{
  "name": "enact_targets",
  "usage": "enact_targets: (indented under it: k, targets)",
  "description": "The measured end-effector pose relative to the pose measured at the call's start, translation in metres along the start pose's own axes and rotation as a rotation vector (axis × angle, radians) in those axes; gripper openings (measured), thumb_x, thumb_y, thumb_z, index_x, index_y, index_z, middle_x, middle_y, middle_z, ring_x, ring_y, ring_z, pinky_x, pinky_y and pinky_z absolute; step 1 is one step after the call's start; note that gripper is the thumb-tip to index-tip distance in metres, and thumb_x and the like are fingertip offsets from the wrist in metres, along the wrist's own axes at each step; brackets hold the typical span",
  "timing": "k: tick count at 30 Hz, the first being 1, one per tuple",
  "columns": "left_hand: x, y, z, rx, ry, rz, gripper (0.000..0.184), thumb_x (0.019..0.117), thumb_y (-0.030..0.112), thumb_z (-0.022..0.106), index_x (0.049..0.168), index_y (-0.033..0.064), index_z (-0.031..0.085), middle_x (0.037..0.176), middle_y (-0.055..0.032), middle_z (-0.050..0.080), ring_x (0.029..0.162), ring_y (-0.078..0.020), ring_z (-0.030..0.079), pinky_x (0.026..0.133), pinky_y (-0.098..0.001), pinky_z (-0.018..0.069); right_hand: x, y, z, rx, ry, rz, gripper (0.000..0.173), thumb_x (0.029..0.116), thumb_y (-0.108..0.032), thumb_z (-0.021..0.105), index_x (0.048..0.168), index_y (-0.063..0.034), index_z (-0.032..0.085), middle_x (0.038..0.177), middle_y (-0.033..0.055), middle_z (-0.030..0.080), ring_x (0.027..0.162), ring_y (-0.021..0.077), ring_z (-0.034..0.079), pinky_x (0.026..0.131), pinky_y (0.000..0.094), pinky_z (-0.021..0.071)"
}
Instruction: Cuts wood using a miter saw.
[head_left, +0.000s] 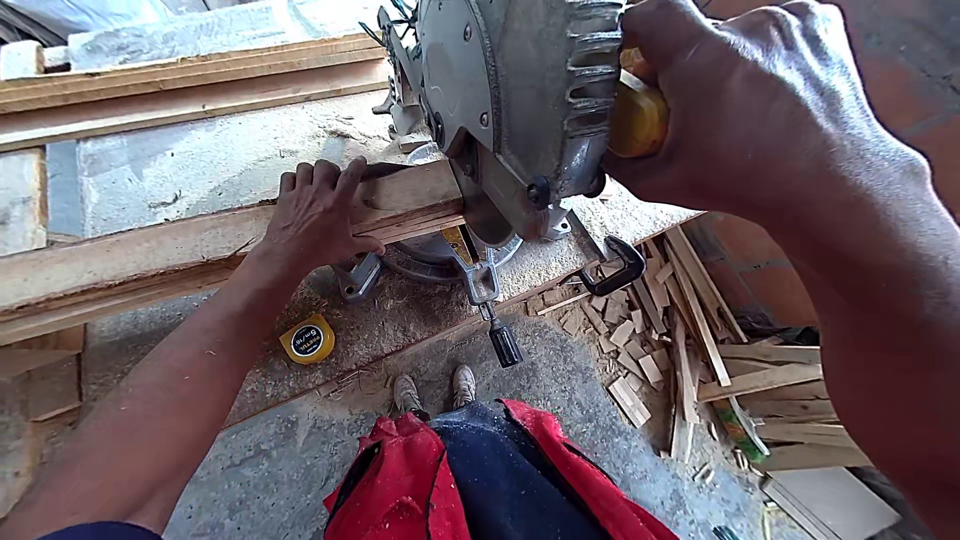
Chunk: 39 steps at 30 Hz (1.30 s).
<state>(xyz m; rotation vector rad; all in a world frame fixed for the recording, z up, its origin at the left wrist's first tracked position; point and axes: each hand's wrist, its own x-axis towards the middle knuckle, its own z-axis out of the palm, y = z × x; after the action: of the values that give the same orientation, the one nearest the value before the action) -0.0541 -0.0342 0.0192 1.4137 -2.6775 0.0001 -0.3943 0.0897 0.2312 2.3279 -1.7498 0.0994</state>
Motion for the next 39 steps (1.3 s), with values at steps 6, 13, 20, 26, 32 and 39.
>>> enact_targets:
  k: [6,13,20,26,32,39]
  targets:
    - [0.0,0.0,-0.003,0.014,-0.006,-0.009,0.127,0.059,0.081,0.08,0.159,0.0195,0.032,0.127,-0.026,0.055,0.114,-0.048,0.054,0.094,-0.0628,0.0441,0.0,0.0,0.003,0.002,0.016,-0.007,0.061,0.0762,-0.028,0.075,0.13,-0.0131,0.051,0.08,0.0227,0.062,0.075,0.0512,0.063,0.062,0.066,0.0423]
    - [0.001,-0.001,-0.001,0.015,0.025,0.008,0.127,0.0575,0.083,0.078,0.158,0.018,0.035,0.124,-0.0273,0.057,0.11,-0.0487,0.056,0.091,-0.0633,0.0451,-0.002,-0.001,0.004,0.005,0.011,-0.004,0.063,0.0743,-0.023,0.076,0.131,-0.014,0.051,0.082,0.0214,0.063,0.076,0.049,0.064,0.063,0.0647,0.0433]
    - [0.001,0.0,0.0,0.024,0.037,0.009,0.125,0.0596,0.083,0.077,0.157,0.0163,0.035,0.122,-0.0274,0.057,0.109,-0.0487,0.056,0.09,-0.0626,0.0457,-0.005,-0.001,0.008,-0.01,0.024,-0.009,0.064,0.0735,-0.024,0.077,0.13,-0.0139,0.05,0.08,0.0197,0.062,0.075,0.0476,0.064,0.062,0.0636,0.0442]
    - [0.001,0.001,-0.003,0.019,0.026,0.01,0.125,0.0598,0.082,0.079,0.157,0.0155,0.036,0.121,-0.0267,0.058,0.108,-0.0482,0.057,0.091,-0.0624,0.0455,-0.011,-0.003,0.015,-0.019,0.037,-0.023,0.061,0.0739,-0.023,0.076,0.128,-0.0117,0.05,0.076,0.018,0.06,0.072,0.0458,0.064,0.061,0.0616,0.0449]
    - [0.001,0.001,-0.002,0.032,0.017,0.001,0.123,0.0605,0.081,0.078,0.157,0.0172,0.036,0.121,-0.0251,0.058,0.109,-0.0465,0.057,0.09,-0.0611,0.0455,-0.016,-0.006,0.022,-0.018,0.056,-0.013,0.061,0.0728,-0.019,0.077,0.128,-0.0119,0.051,0.072,0.0166,0.06,0.07,0.0445,0.064,0.06,0.0611,0.0458]
    - [0.002,0.0,-0.001,0.022,0.009,-0.009,0.124,0.0604,0.082,0.078,0.157,0.0174,0.035,0.123,-0.0241,0.057,0.111,-0.0457,0.056,0.092,-0.0602,0.0451,-0.024,-0.007,0.036,-0.019,0.131,-0.066,0.055,0.0734,-0.018,0.076,0.123,-0.0095,0.052,0.069,0.014,0.059,0.066,0.0401,0.064,0.06,0.0565,0.0469]
